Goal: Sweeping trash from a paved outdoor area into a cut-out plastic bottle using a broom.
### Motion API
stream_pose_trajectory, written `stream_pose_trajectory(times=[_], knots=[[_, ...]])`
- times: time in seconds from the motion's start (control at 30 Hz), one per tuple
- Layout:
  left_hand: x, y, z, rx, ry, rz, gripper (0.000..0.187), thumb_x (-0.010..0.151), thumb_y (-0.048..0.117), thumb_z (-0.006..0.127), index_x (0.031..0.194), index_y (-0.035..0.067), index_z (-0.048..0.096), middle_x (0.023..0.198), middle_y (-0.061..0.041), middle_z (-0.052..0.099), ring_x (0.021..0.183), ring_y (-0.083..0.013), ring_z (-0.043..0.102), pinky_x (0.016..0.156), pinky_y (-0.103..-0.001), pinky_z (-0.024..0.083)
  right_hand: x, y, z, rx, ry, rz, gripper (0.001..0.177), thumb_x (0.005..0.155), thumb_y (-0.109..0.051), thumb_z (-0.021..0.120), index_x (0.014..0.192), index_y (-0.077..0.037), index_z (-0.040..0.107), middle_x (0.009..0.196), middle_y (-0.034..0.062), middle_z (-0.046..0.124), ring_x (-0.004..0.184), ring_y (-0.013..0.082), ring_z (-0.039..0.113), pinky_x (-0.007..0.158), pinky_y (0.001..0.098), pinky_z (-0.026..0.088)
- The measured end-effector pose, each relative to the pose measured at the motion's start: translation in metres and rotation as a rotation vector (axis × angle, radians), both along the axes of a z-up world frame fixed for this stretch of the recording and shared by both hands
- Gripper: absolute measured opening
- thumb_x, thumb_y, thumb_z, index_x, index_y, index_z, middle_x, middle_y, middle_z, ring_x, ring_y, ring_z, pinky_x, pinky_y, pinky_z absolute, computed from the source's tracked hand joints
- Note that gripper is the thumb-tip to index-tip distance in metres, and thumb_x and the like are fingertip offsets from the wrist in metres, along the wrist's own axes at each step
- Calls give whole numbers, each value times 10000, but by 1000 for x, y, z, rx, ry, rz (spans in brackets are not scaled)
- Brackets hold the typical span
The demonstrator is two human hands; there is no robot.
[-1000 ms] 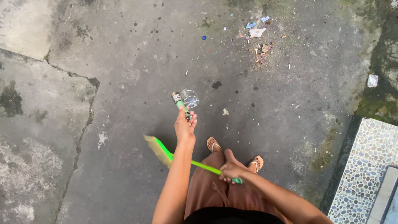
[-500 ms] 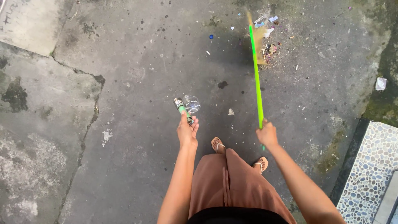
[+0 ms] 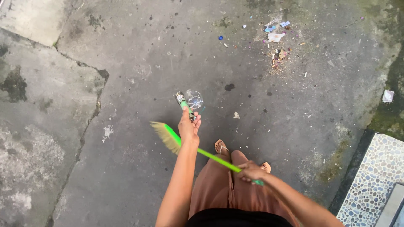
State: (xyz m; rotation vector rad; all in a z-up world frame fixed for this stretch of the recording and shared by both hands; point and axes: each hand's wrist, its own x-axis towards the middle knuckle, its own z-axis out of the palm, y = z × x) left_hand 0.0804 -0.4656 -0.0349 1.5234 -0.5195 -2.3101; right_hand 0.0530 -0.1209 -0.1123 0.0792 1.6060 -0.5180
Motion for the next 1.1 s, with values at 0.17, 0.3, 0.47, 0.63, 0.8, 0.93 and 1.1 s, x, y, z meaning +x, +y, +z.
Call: stream_pose_trajectory(times=[0.17, 0.3, 0.47, 0.63, 0.8, 0.93, 1.1], knots=[[13, -7, -16, -5, 9, 54, 367, 965, 473, 648, 1056, 118, 672, 894, -5, 680, 788, -111, 637, 731, -271, 520, -104, 97, -9, 129, 277, -183, 501, 841, -95, 725, 1339, -126, 684, 758, 85, 768, 484, 133, 577, 408, 301, 493], [17, -4, -16, -1, 17, 72, 373, 963, 478, 645, 1041, 114, 665, 897, -2, 684, 791, -111, 641, 730, -269, 509, -137, 85, 21, 188, 711, -91, 278, 919, -131, 667, 1088, 83, 723, 703, 171, 678, 490, 202, 599, 432, 367, 508], [16, -1, -6, 10, -2, 89, 364, 959, 470, 644, 1048, 117, 663, 895, -7, 688, 795, -115, 649, 730, -269, 512, -98, 5, 47, 105, 1101, 43, 348, 821, -138, 722, 1123, 23, 660, 651, 220, 689, 500, 268, 672, 499, 416, 537], [8, -11, -2, 4, -23, 108, 366, 961, 468, 644, 1066, 119, 673, 896, -8, 684, 804, -114, 651, 736, -266, 517, -44, -28, 48, -5, 716, -23, 292, 892, -163, 682, 1129, -4, 738, 571, 154, 680, 437, 215, 660, 433, 361, 540], [-13, -35, -10, 14, -41, 178, 368, 964, 460, 662, 1063, 106, 659, 896, -15, 686, 796, -123, 652, 724, -267, 523, -40, -104, 42, -102, 30, 10, 389, 922, -183, 656, 1308, -169, 700, 700, -47, 555, 518, 54, 476, 431, 241, 435], [-35, -57, -12, 0, -39, 178, 371, 960, 473, 635, 1064, 119, 660, 892, -3, 680, 794, -112, 659, 709, -260, 515, -102, -149, -16, -115, -25, 185, 311, 913, -149, 689, 1222, -129, 720, 746, -29, 604, 552, 52, 523, 442, 243, 451], [-68, -80, 5, -9, -77, 177, 398, 963, 487, 640, 1101, 115, 669, 891, -15, 674, 799, -115, 646, 724, -263, 505, -256, -129, -25, -18, 203, -91, 288, 884, -111, 731, 1160, -39, 766, 810, 46, 739, 538, 74, 555, 437, 241, 454]])
